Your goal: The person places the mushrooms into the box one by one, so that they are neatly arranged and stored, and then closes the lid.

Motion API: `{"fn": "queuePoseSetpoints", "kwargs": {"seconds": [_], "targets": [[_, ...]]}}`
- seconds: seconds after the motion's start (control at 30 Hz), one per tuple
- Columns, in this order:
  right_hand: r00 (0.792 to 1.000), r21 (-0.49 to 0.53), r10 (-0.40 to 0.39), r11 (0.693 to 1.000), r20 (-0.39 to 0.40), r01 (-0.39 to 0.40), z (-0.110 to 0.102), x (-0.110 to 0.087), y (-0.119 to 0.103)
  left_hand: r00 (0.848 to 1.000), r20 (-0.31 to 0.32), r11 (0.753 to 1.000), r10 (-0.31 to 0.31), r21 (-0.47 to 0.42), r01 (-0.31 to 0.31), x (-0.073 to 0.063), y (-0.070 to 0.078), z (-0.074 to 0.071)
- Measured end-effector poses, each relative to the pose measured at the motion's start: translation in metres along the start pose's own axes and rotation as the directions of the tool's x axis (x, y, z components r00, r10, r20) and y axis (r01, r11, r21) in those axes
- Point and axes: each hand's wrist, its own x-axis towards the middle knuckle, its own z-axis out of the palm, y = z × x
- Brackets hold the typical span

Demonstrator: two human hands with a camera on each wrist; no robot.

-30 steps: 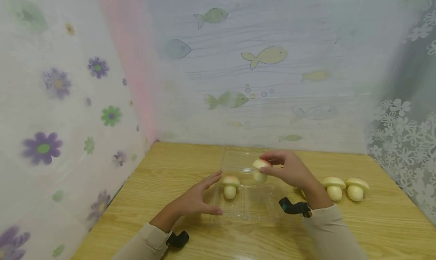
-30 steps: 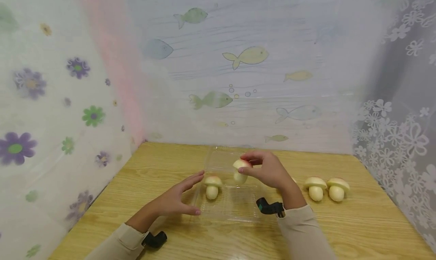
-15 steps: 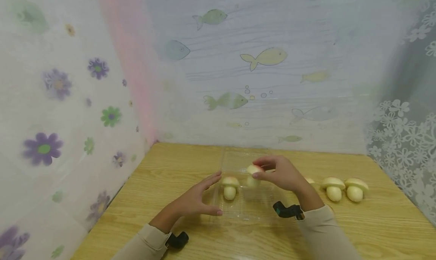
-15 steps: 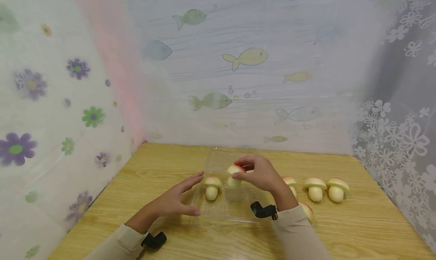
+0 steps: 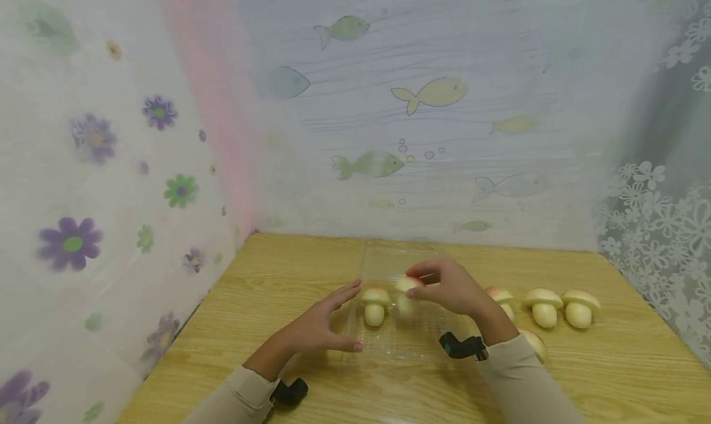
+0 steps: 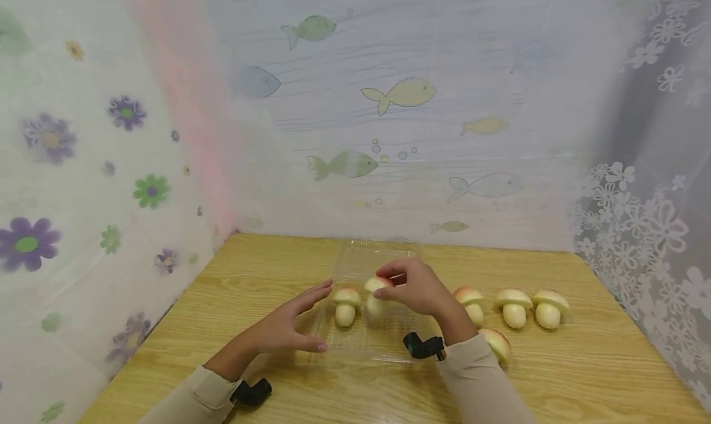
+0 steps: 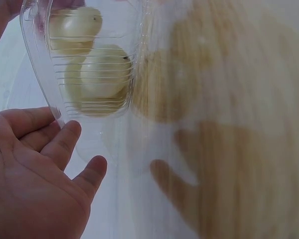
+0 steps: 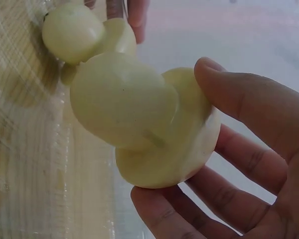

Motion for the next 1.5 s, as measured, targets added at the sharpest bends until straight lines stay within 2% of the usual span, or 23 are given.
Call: {"fn": "queuePoseSetpoints", "kwargs": {"seconds": [0.17,0.47,0.8,1.1,1.3,1.5], "targets": [[1.000,-0.017,-0.005,1.000,0.013,0.005,0.001,0.000,0.003,1.000,0.005,1.000,0.012,-0.011,-0.012,0.001,-0.004,0.000],[1.000,-0.036,0.008,0.999,0.024,-0.008,0.006,0.001,0.003,1.000,0.008,1.000,0.009,-0.028,-0.008,0.001,-0.003,0.001],[0.998,0.003,0.032,0.999,0.055,-0.032,0.010,0.003,0.005,1.000,0.009,0.999,0.009,-0.033,-0.008,0.001,-0.003,0.001],[0.995,-0.031,0.066,0.998,0.081,-0.064,0.010,0.002,0.004,1.000,0.015,0.999,0.012,-0.032,-0.011,0.000,-0.001,0.000],[0.993,-0.056,0.080,0.996,0.085,-0.075,0.010,0.003,0.004,1.000,0.016,0.999,0.006,-0.033,-0.005,0.000,-0.001,0.000],[0.992,-0.034,0.082,0.996,0.095,-0.079,0.010,0.002,0.005,1.000,0.023,0.999,-0.011,-0.050,0.013,0.001,0.000,0.001]]}}
